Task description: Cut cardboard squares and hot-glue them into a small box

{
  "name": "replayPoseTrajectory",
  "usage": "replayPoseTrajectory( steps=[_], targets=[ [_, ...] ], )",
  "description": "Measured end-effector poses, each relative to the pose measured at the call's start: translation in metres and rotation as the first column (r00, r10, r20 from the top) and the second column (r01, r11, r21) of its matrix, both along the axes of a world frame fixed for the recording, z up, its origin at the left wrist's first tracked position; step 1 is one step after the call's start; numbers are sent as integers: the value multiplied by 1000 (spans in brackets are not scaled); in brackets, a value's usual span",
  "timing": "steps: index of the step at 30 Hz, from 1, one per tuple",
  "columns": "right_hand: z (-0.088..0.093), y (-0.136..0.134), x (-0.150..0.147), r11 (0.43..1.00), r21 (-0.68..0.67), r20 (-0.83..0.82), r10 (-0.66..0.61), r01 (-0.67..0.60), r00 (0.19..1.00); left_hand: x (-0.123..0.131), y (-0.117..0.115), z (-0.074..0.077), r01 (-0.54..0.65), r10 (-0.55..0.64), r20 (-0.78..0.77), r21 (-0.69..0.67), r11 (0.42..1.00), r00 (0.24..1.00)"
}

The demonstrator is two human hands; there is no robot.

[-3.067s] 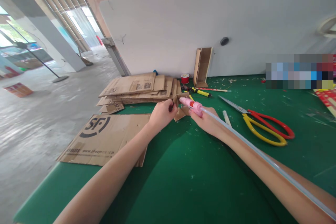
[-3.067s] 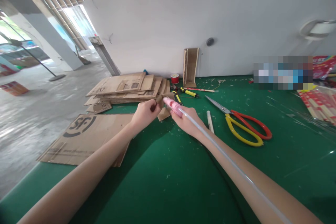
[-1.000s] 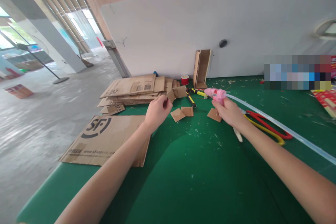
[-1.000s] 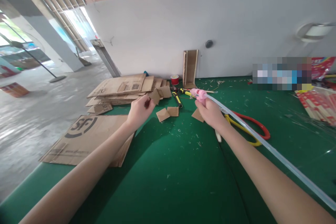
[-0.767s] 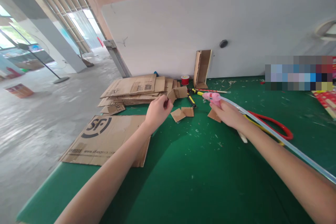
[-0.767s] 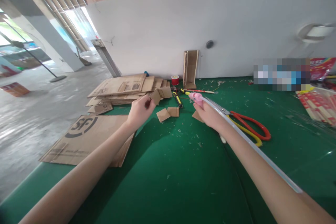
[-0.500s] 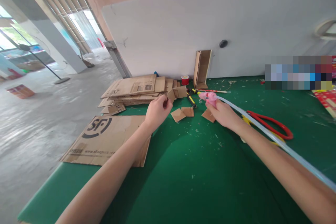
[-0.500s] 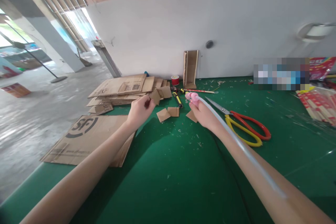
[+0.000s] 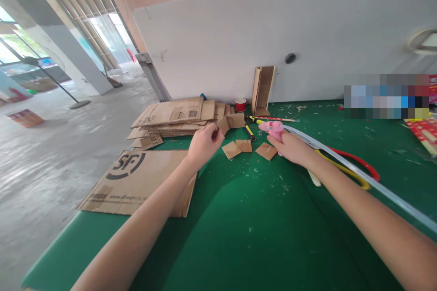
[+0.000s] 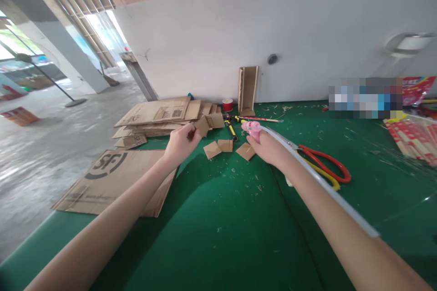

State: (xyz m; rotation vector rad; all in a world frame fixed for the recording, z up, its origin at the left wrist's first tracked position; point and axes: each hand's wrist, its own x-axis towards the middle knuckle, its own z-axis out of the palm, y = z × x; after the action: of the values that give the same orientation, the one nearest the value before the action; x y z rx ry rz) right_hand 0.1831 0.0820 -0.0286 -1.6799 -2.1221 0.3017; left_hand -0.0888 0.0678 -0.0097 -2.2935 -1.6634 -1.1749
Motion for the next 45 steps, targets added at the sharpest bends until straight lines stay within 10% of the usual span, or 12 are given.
replayPoseTrajectory(
  steps=[7,11,23,35,45],
  targets=[
    [23,-20,7,989,-32,398,-119,144,910,-1,0,-3,57,-57,-12,0,998,998],
    [38,-45,-8,937,-267,539,-48,225,841,-1,0,-5,92,-92,3,-6,996,996],
    [40,-47,-47,999,-52,54,10,-7,998,4,-9,-12,251,-252,-26,-31,968,967],
    [17,-52,-41,971,-90,148,233,-221,961,13,-23,-21,494,-522,-55,-253,832,851],
    [10,-45,-46,980,-12,256,196,-200,946,21,-26,-14,280,-354,-224,-302,911,908]
  ],
)
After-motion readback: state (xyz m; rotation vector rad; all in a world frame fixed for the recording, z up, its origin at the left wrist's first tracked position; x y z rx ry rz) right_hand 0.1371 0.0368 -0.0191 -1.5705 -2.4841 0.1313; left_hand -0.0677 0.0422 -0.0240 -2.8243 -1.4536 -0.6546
